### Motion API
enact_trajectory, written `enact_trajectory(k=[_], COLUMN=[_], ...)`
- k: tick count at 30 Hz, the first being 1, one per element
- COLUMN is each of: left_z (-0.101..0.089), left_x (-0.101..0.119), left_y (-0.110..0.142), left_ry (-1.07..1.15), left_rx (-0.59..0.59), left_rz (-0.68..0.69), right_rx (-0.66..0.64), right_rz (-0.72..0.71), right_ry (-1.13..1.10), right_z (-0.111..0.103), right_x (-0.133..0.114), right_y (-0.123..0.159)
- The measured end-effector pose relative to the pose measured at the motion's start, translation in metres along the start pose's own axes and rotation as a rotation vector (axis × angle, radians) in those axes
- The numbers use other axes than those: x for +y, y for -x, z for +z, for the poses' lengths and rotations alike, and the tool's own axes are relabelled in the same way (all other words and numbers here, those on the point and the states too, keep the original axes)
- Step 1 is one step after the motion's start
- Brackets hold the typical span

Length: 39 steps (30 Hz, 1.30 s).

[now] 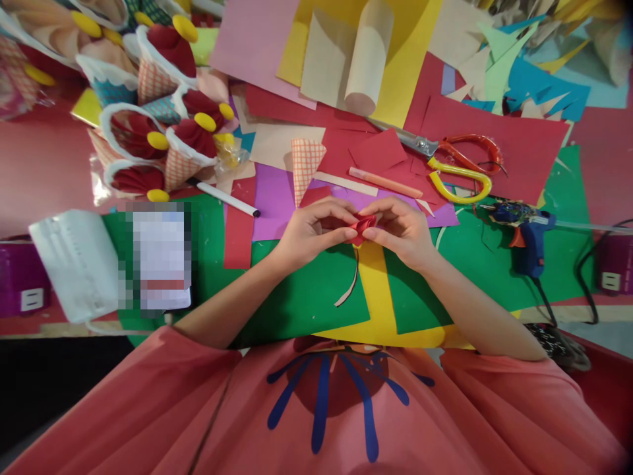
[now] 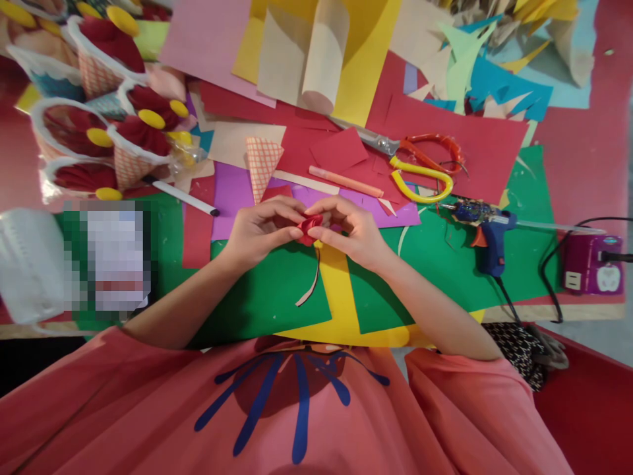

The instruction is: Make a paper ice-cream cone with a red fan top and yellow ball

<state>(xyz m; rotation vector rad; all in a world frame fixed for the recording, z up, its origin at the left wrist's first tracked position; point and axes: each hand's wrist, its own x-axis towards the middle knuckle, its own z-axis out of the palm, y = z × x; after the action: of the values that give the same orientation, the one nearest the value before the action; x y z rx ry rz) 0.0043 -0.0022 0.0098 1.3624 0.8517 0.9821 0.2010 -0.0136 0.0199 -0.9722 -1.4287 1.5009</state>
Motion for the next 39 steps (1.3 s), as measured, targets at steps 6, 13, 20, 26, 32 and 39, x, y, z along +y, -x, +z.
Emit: enact_trajectory(k=[6, 13, 20, 26, 32, 39], left_z=[0.0030, 0.0042, 0.0057, 0.0050, 0.0057, 0.0051], left_x=[0.0063, 0.0093, 0.0059, 0.0046, 0.0053, 0.0078], left_y=[-0.0019, -0.0008, 0.0026, 0.0017, 0.0014, -0.0023], left_ry=[0.214, 0.267, 0.235, 0.237, 0.240, 0.296], left_rx=[-0.024, -0.058, -0.094, -0.066, -0.038, -0.020], left_rz=[-0.265, -0.342, -0.334, -0.364, -0.385, -0.379], right_rx=[0.003, 0.045, 0.068, 0.063, 0.090, 0.091], right_rz=[0.057, 0.072, 0.078, 0.086, 0.055, -0.019], right_ry=[-0.021, -0.012, -0.031, -0.033, 0.017, 0.011], right_z=[-0.0001, 0.0000, 0.0019, 0.0014, 0.0038, 0.0011], right_x=[-0.0018, -0.0030, -0.0033, -0.0024, -0.0010, -0.0018], right_y=[-0.0007, -0.0015, -0.0033, -0.0018, -0.0001, -0.0009])
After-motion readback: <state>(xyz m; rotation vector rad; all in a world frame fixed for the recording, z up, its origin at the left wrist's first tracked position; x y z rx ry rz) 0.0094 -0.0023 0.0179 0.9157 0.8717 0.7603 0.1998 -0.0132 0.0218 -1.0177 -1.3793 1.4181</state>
